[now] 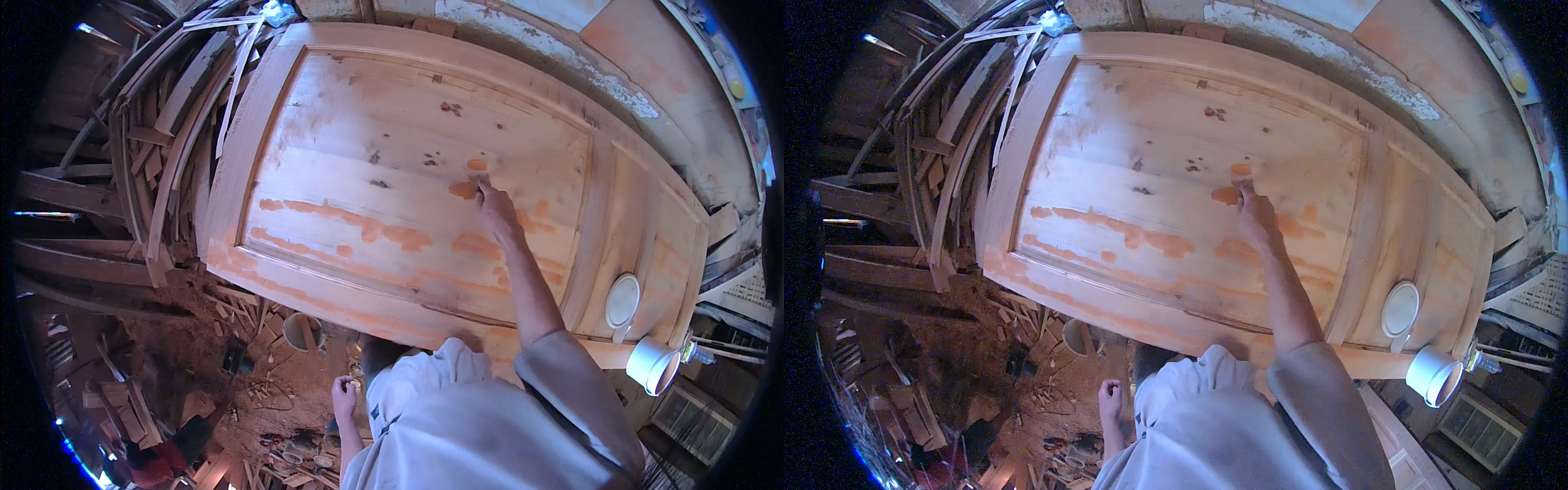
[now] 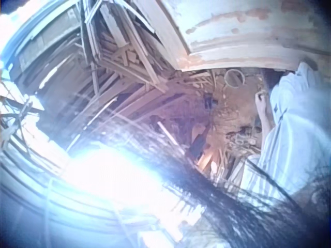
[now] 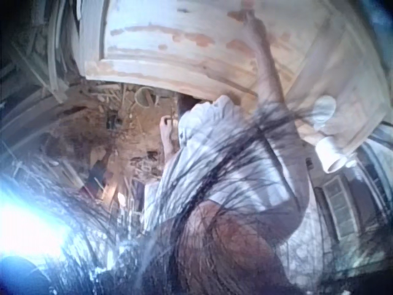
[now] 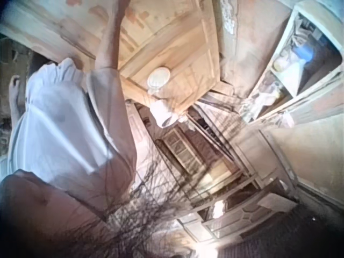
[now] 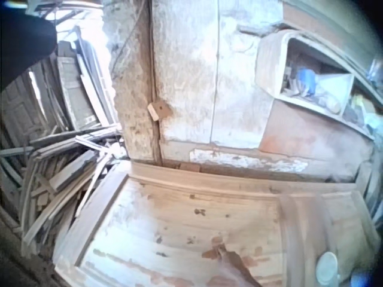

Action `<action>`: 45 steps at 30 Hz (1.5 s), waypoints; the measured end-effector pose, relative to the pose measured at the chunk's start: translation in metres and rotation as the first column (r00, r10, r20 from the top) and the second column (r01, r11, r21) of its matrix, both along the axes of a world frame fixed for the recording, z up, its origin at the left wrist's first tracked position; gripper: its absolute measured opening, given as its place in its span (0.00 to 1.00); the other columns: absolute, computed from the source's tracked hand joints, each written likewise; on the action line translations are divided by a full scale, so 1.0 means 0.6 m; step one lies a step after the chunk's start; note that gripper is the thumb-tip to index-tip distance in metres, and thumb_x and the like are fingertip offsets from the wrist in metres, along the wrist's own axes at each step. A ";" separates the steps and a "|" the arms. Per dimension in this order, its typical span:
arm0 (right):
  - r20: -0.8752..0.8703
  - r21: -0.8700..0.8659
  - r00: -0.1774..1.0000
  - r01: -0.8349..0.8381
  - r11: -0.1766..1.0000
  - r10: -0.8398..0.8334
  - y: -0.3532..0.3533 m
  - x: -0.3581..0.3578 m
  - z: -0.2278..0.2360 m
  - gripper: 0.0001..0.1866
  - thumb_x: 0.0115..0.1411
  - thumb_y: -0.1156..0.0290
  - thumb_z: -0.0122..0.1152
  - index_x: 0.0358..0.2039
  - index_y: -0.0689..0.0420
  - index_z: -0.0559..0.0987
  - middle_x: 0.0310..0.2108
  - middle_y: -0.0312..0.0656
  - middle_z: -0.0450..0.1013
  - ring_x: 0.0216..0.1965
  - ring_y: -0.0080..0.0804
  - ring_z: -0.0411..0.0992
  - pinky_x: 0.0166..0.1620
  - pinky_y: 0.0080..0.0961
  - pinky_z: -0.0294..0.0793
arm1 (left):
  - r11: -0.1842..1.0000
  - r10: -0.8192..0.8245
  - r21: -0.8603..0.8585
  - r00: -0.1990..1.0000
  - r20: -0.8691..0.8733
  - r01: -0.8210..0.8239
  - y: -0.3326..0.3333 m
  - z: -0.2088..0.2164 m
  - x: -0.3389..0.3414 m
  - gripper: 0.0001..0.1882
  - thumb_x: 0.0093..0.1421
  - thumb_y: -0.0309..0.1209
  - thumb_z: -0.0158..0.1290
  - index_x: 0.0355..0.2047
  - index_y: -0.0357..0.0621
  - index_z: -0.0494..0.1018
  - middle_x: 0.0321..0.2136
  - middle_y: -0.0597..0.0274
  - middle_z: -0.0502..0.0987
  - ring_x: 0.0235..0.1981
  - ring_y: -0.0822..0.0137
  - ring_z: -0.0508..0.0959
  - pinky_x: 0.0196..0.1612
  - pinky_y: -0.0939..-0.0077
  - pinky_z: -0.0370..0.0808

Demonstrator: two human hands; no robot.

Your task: The person applies a wood filler or stain to a wooden door using a scraper and a brush, working the material into the wood grain.

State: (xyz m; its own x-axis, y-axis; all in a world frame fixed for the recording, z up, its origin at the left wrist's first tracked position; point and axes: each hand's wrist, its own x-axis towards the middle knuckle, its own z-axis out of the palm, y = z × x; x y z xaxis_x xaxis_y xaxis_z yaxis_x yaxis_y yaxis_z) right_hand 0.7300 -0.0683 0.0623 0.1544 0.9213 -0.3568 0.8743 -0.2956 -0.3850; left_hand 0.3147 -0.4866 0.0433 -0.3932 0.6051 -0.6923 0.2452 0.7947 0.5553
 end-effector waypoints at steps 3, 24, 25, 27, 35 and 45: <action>-0.025 -0.083 0.994 -0.104 0.991 0.102 0.028 0.025 0.040 0.18 0.62 0.67 0.46 0.52 0.50 0.72 0.33 0.54 0.75 0.33 0.50 0.75 0.38 0.44 0.73 | 0.999 0.002 0.042 1.000 -0.002 -0.002 0.026 0.014 0.010 0.07 0.55 0.23 0.47 0.35 0.37 0.71 0.27 0.64 0.73 0.27 0.75 0.70 0.33 0.80 0.69; -0.012 0.194 1.000 -0.012 0.981 0.014 0.040 0.030 0.003 0.24 0.62 0.66 0.45 0.60 0.48 0.63 0.37 0.56 0.74 0.35 0.51 0.75 0.39 0.44 0.74 | 1.000 0.010 0.024 1.000 -0.025 -0.010 -0.031 -0.013 0.001 0.08 0.55 0.23 0.48 0.35 0.37 0.72 0.24 0.67 0.70 0.24 0.77 0.66 0.30 0.81 0.67; -0.014 0.194 1.000 -0.005 0.981 0.007 0.047 0.031 -0.009 0.24 0.62 0.66 0.45 0.60 0.48 0.63 0.37 0.56 0.74 0.35 0.51 0.75 0.39 0.44 0.74 | 1.000 -0.001 0.018 1.000 -0.011 0.002 -0.035 -0.018 -0.005 0.08 0.55 0.23 0.48 0.36 0.38 0.71 0.24 0.67 0.70 0.24 0.77 0.66 0.30 0.82 0.67; -0.072 0.143 0.995 0.072 0.987 -0.062 0.063 0.007 -0.004 0.24 0.62 0.66 0.46 0.60 0.49 0.63 0.33 0.58 0.74 0.34 0.53 0.75 0.38 0.46 0.72 | 0.998 0.011 0.062 0.999 -0.034 -0.008 -0.028 -0.007 -0.006 0.08 0.55 0.23 0.48 0.36 0.39 0.71 0.24 0.67 0.70 0.24 0.77 0.66 0.30 0.82 0.66; 0.032 0.053 0.997 -0.065 0.996 0.064 0.025 0.058 -0.006 0.21 0.62 0.65 0.45 0.57 0.50 0.66 0.28 0.58 0.74 0.27 0.52 0.74 0.32 0.47 0.72 | 0.995 0.043 0.091 0.999 -0.020 -0.041 -0.031 -0.010 0.000 0.05 0.56 0.24 0.49 0.34 0.40 0.71 0.24 0.69 0.69 0.24 0.77 0.66 0.28 0.81 0.65; -0.007 -0.199 0.998 -0.055 0.978 0.055 0.163 0.043 0.076 0.12 0.60 0.67 0.46 0.40 0.53 0.76 0.34 0.53 0.75 0.33 0.49 0.76 0.37 0.43 0.73 | 0.995 0.093 0.030 0.996 -0.004 -0.093 0.001 0.010 -0.004 0.06 0.53 0.23 0.48 0.32 0.39 0.71 0.25 0.69 0.69 0.25 0.77 0.66 0.29 0.81 0.65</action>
State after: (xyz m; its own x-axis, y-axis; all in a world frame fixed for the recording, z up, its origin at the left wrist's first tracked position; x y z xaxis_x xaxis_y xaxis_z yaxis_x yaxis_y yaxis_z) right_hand 0.7559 0.0296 0.1081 0.1047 0.8388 -0.5343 0.8910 -0.3178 -0.3243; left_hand 0.3125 -0.4863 0.0491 -0.4521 0.5865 -0.6720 0.1743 0.7970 0.5783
